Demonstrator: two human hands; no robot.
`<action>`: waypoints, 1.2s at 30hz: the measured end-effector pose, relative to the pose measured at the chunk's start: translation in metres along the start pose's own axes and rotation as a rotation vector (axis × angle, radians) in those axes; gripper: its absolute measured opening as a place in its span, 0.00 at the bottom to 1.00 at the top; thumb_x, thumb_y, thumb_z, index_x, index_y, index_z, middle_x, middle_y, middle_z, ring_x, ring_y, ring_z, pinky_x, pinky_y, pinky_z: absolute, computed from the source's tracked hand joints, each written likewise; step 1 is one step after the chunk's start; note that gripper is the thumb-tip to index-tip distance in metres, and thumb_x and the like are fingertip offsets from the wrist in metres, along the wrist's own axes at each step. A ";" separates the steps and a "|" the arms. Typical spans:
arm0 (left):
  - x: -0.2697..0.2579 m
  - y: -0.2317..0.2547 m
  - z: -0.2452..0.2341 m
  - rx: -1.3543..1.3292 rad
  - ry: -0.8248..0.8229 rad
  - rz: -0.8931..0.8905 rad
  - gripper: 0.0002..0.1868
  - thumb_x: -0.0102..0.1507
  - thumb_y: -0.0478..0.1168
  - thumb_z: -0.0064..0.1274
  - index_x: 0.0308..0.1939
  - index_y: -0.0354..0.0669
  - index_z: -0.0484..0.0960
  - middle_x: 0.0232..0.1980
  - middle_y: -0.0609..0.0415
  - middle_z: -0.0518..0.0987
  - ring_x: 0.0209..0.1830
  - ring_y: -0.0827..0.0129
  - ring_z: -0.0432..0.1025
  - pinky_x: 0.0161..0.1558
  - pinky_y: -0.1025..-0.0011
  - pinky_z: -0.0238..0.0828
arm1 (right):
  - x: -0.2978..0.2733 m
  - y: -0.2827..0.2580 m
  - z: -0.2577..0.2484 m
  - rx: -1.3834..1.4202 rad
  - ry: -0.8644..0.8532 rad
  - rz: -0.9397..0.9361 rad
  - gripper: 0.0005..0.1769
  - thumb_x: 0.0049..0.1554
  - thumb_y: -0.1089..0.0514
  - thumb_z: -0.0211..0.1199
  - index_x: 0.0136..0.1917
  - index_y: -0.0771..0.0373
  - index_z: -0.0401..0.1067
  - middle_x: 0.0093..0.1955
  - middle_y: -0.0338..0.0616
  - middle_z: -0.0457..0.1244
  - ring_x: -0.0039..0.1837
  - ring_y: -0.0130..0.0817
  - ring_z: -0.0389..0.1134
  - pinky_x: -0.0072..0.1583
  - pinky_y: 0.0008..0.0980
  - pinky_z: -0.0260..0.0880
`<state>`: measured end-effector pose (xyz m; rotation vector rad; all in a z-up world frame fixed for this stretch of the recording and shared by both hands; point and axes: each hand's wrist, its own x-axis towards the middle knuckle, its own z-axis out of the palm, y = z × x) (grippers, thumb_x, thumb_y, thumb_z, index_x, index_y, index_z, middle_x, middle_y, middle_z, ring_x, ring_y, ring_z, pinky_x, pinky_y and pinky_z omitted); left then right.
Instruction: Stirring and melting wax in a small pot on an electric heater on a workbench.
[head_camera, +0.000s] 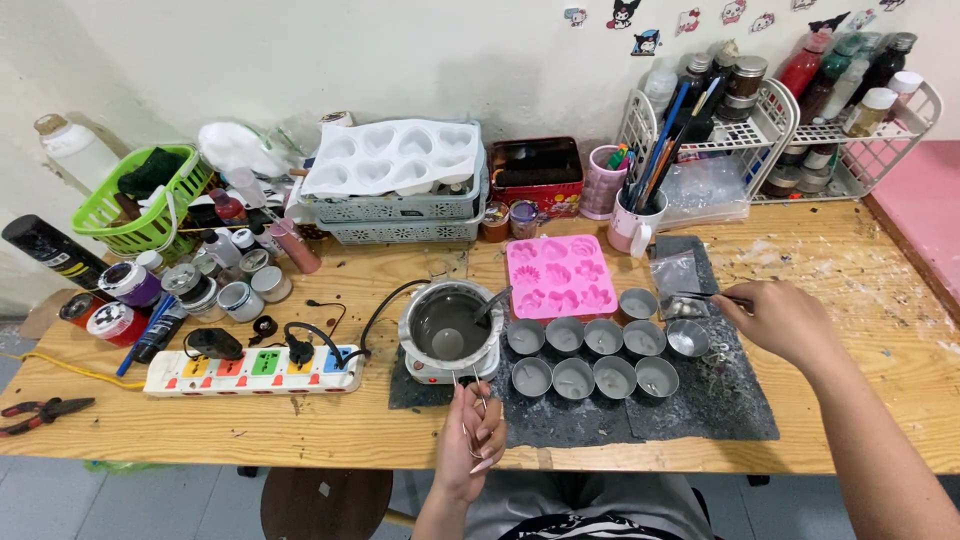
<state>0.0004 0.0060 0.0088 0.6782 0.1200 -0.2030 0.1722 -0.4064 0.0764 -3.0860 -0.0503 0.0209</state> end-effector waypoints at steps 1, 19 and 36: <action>0.000 0.001 0.001 0.000 0.001 -0.001 0.24 0.74 0.59 0.23 0.49 0.44 0.64 0.22 0.63 0.55 0.13 0.82 0.51 0.10 0.84 0.42 | 0.003 -0.004 0.007 0.001 -0.002 0.000 0.22 0.59 0.34 0.58 0.53 0.45 0.84 0.43 0.40 0.74 0.48 0.43 0.76 0.51 0.44 0.77; -0.003 0.001 -0.004 -0.021 -0.063 -0.003 0.24 0.74 0.60 0.24 0.48 0.44 0.64 0.23 0.62 0.56 0.14 0.81 0.53 0.13 0.83 0.45 | 0.029 -0.010 0.078 0.195 0.049 0.065 0.16 0.62 0.43 0.62 0.53 0.51 0.84 0.36 0.47 0.73 0.40 0.41 0.75 0.46 0.44 0.75; -0.002 -0.001 -0.021 -0.017 -0.085 -0.009 0.26 0.75 0.59 0.21 0.48 0.42 0.65 0.23 0.62 0.56 0.14 0.80 0.52 0.15 0.81 0.47 | 0.004 -0.042 0.052 0.101 0.142 0.160 0.19 0.64 0.41 0.59 0.56 0.53 0.83 0.43 0.49 0.73 0.45 0.47 0.73 0.49 0.47 0.74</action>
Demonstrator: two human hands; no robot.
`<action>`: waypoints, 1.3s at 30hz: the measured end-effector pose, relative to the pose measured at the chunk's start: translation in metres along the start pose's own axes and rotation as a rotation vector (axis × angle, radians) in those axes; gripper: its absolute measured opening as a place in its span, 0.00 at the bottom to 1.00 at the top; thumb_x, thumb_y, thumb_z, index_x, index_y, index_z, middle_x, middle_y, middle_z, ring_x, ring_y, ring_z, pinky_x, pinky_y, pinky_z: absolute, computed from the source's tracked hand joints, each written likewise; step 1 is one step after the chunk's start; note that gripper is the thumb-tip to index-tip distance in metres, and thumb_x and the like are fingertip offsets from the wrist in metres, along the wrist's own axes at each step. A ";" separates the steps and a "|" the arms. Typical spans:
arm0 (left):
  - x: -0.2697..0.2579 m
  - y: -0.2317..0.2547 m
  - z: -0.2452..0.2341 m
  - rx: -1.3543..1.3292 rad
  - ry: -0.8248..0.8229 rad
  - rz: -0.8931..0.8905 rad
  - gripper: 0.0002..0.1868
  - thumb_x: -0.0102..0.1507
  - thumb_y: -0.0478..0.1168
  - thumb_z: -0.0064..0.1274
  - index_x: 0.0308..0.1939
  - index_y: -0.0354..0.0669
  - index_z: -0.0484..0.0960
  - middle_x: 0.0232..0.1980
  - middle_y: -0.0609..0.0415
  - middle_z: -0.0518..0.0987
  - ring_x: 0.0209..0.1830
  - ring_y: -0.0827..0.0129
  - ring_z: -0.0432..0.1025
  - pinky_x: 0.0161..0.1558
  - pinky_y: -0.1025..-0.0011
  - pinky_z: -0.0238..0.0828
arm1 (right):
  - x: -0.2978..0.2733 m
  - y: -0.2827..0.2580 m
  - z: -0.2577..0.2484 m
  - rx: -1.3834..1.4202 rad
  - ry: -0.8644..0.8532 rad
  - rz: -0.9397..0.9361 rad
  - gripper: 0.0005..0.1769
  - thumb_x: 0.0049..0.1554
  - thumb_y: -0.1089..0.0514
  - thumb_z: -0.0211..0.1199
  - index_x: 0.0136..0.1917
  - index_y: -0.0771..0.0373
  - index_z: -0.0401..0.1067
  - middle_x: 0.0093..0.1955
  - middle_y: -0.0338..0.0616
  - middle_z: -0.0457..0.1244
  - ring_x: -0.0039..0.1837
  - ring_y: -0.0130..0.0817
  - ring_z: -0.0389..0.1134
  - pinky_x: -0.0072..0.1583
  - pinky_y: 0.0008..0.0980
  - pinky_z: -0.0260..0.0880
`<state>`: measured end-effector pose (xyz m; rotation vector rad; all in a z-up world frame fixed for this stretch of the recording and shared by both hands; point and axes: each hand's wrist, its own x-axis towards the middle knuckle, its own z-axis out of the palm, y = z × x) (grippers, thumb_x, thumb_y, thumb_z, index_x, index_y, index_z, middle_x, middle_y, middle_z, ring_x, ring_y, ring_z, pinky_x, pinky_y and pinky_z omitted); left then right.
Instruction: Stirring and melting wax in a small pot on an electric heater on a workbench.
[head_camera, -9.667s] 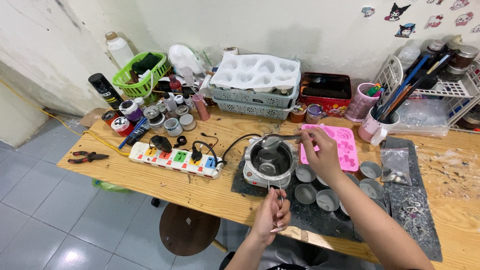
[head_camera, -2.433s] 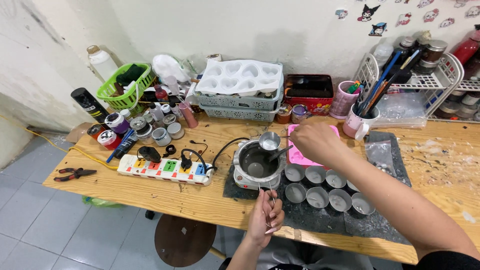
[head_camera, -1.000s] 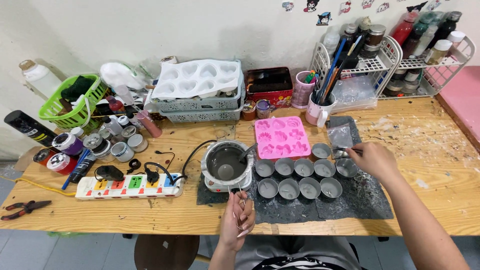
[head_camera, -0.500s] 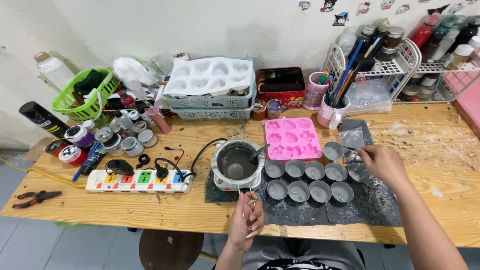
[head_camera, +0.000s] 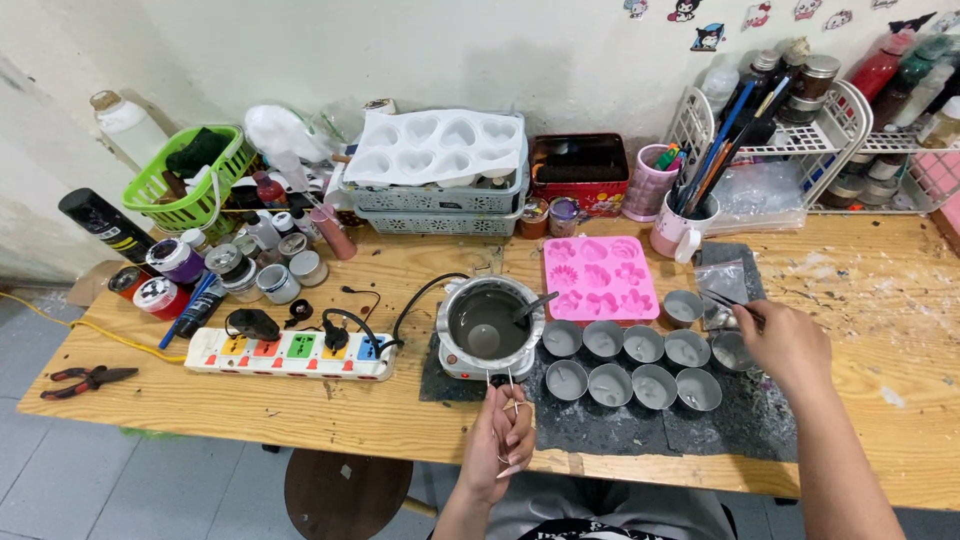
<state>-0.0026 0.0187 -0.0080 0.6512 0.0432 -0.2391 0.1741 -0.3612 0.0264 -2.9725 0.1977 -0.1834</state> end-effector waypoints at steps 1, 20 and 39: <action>0.000 0.001 0.001 0.000 -0.001 -0.002 0.26 0.75 0.59 0.21 0.48 0.42 0.65 0.23 0.62 0.56 0.14 0.80 0.52 0.15 0.81 0.47 | -0.009 -0.001 0.002 -0.001 0.000 0.002 0.19 0.64 0.41 0.59 0.56 0.53 0.83 0.43 0.49 0.73 0.45 0.47 0.73 0.49 0.47 0.74; 0.000 0.001 0.008 0.004 0.001 -0.009 0.24 0.75 0.59 0.21 0.48 0.44 0.64 0.23 0.61 0.57 0.14 0.80 0.53 0.14 0.82 0.49 | -0.090 -0.050 0.027 0.255 0.402 -0.337 0.19 0.55 0.47 0.70 0.58 0.54 0.81 0.48 0.41 0.61 0.55 0.38 0.57 0.62 0.43 0.53; -0.001 -0.003 -0.007 0.049 -0.064 -0.027 0.24 0.77 0.58 0.20 0.52 0.44 0.65 0.24 0.61 0.58 0.15 0.79 0.56 0.18 0.81 0.49 | -0.047 -0.238 0.002 1.115 -0.121 -0.540 0.13 0.65 0.57 0.58 0.55 0.63 0.79 0.39 0.39 0.68 0.41 0.23 0.67 0.43 0.26 0.67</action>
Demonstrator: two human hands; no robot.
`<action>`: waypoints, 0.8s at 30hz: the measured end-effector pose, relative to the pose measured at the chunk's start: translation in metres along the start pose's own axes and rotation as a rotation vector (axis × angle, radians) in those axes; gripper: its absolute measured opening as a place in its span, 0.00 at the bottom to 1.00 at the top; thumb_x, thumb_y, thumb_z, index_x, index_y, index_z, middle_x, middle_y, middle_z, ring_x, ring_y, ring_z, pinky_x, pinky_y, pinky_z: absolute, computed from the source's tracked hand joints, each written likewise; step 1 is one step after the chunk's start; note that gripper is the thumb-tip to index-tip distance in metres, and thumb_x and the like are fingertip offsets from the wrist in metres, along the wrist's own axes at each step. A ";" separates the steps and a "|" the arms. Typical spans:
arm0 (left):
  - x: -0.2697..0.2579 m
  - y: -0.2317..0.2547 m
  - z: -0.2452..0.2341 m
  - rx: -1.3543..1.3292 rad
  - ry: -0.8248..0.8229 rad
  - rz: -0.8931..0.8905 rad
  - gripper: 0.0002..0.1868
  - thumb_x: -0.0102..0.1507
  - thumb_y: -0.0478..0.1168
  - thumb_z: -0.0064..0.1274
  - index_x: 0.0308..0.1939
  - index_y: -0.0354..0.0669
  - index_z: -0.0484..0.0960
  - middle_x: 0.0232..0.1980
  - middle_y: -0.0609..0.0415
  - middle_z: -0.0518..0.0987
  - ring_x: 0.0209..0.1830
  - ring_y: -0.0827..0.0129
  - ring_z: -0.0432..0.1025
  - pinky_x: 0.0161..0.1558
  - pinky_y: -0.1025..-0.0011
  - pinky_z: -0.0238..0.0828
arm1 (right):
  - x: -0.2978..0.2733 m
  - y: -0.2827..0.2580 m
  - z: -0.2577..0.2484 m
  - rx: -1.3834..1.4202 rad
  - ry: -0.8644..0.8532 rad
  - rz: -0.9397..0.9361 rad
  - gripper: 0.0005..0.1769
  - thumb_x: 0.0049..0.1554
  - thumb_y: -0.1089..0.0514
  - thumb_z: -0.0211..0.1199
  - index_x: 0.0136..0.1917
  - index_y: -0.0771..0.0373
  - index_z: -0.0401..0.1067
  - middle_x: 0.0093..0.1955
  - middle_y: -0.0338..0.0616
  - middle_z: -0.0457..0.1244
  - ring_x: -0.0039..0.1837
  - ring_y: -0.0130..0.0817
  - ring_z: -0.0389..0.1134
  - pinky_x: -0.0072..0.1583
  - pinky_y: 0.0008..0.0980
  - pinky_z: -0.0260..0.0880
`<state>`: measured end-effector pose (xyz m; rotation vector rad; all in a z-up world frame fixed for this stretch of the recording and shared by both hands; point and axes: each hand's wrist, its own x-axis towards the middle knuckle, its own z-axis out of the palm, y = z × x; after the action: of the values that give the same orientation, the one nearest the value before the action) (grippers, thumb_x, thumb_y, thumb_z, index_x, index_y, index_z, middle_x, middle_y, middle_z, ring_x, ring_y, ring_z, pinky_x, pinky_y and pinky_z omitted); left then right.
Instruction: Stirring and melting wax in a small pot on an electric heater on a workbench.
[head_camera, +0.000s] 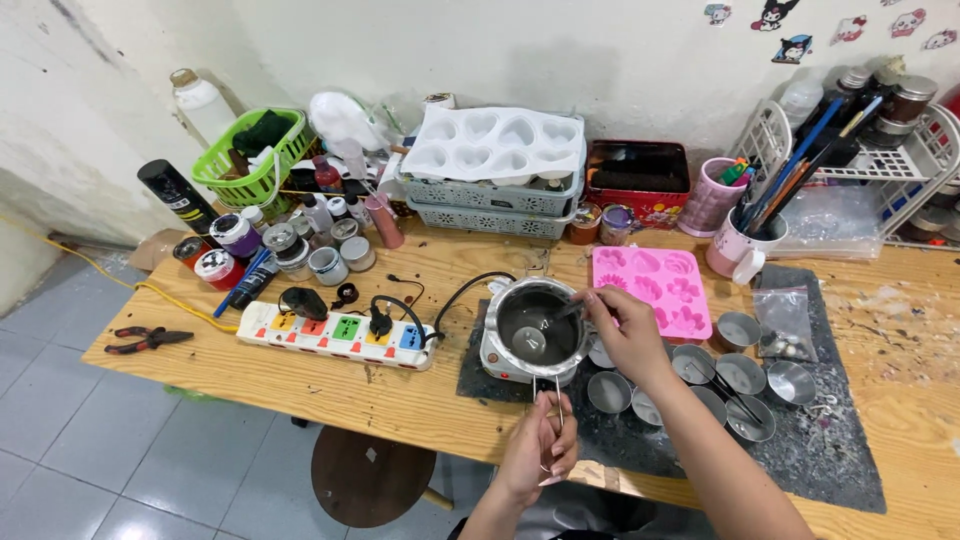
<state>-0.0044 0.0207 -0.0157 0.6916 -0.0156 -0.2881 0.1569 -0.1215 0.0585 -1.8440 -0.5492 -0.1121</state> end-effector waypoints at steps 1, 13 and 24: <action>-0.001 0.001 0.000 -0.001 0.001 0.000 0.24 0.77 0.58 0.20 0.52 0.44 0.65 0.24 0.61 0.58 0.15 0.79 0.56 0.18 0.81 0.49 | -0.002 -0.005 -0.002 0.000 -0.001 0.001 0.13 0.65 0.57 0.58 0.55 0.63 0.79 0.39 0.39 0.68 0.41 0.23 0.67 0.43 0.26 0.67; -0.003 0.005 0.002 0.035 0.039 -0.034 0.25 0.77 0.59 0.19 0.51 0.43 0.65 0.24 0.61 0.59 0.15 0.79 0.55 0.16 0.81 0.48 | -0.020 -0.027 -0.014 -0.398 0.013 -0.486 0.08 0.59 0.64 0.63 0.52 0.66 0.77 0.42 0.46 0.67 0.42 0.37 0.69 0.44 0.33 0.69; -0.005 0.005 -0.001 0.023 0.024 -0.023 0.25 0.77 0.58 0.20 0.51 0.42 0.64 0.25 0.61 0.58 0.16 0.79 0.55 0.18 0.80 0.49 | -0.008 0.039 0.001 0.181 0.163 0.060 0.14 0.69 0.58 0.54 0.54 0.66 0.79 0.40 0.39 0.68 0.42 0.20 0.64 0.43 0.22 0.62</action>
<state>-0.0076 0.0260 -0.0131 0.7181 0.0121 -0.3025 0.1664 -0.1328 0.0212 -1.6562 -0.3774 -0.1651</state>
